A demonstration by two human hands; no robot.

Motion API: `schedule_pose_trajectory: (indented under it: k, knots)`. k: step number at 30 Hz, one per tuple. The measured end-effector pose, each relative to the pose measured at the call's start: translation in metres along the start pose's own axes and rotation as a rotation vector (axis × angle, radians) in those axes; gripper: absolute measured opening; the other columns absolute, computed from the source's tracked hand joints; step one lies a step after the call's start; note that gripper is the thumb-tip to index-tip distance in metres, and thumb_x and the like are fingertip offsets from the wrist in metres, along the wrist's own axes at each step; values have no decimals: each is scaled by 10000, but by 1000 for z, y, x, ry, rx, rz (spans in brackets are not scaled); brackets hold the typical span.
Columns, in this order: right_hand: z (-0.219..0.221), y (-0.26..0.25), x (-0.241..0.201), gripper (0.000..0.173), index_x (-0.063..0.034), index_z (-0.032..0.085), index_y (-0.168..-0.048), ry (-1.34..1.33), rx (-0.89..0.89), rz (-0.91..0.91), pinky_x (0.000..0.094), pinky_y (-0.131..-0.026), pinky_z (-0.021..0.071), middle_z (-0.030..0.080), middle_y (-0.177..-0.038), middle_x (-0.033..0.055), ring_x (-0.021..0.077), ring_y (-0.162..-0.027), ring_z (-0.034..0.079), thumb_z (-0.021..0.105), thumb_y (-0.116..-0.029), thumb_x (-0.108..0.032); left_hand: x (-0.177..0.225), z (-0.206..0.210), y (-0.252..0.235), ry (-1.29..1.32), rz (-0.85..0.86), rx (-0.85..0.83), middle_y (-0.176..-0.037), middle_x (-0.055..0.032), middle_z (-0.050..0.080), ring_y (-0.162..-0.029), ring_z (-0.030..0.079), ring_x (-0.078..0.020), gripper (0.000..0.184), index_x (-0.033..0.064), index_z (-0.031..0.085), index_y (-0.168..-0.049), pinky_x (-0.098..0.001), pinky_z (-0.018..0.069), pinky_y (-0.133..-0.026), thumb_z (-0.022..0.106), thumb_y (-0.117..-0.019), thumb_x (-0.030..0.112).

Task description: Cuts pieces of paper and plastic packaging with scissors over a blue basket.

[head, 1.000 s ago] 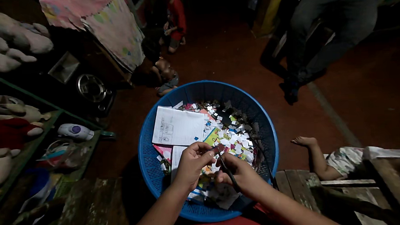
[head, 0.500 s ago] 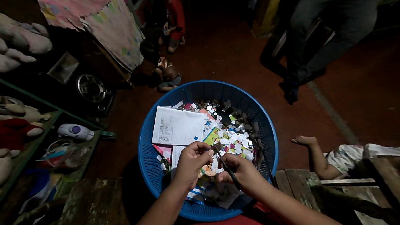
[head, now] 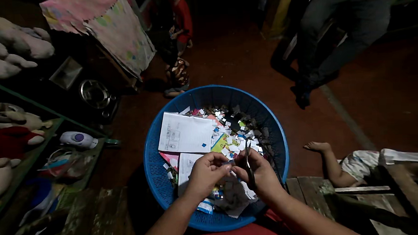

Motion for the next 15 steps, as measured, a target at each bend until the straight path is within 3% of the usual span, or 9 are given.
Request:
schedule_pose_trajectory:
  k: [2, 6, 11, 15]
  knots:
    - [-1, 1, -1, 230, -66, 594, -1014, -20, 50, 16, 168, -587, 513, 657, -842, -22, 28, -681, 612, 748, -844, -74, 0, 2, 1, 3, 1, -37, -937, -39, 708, -786, 713, -119, 194, -1, 651, -1087, -288, 623, -760, 718, -907, 27]
    - [-2, 0, -1, 223, -60, 589, -1008, -38, 105, 18, 172, -620, 530, 651, -854, -17, 35, -709, 623, 730, -835, -49, -1, 1, -1, 2, -17, -46, -1003, -61, 709, -845, 721, -138, 237, -9, 635, -1149, -305, 623, -803, 691, -924, 40]
    - [-2, 1, 0, 236, -66, 580, -1007, -66, 122, 12, 165, -620, 521, 648, -860, -19, 28, -716, 617, 732, -828, -41, 0, -1, -1, -58, -93, -54, -972, -41, 718, -831, 714, -119, 250, 4, 648, -1170, -291, 612, -798, 687, -939, 92]
    - [-3, 1, 1, 242, -72, 582, -1004, -102, 103, -6, 172, -636, 526, 644, -861, -26, 33, -724, 617, 734, -820, -36, 1, -2, -2, -40, -124, -66, -1005, -58, 731, -862, 721, -131, 323, -11, 626, -1251, -301, 610, -811, 671, -953, 105]
Point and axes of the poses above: each hand's wrist, its own y-axis away from the middle knuckle, its own z-axis out of the palm, x = y × z, the point moved 1 cm from there along -y, towards the middle knuckle
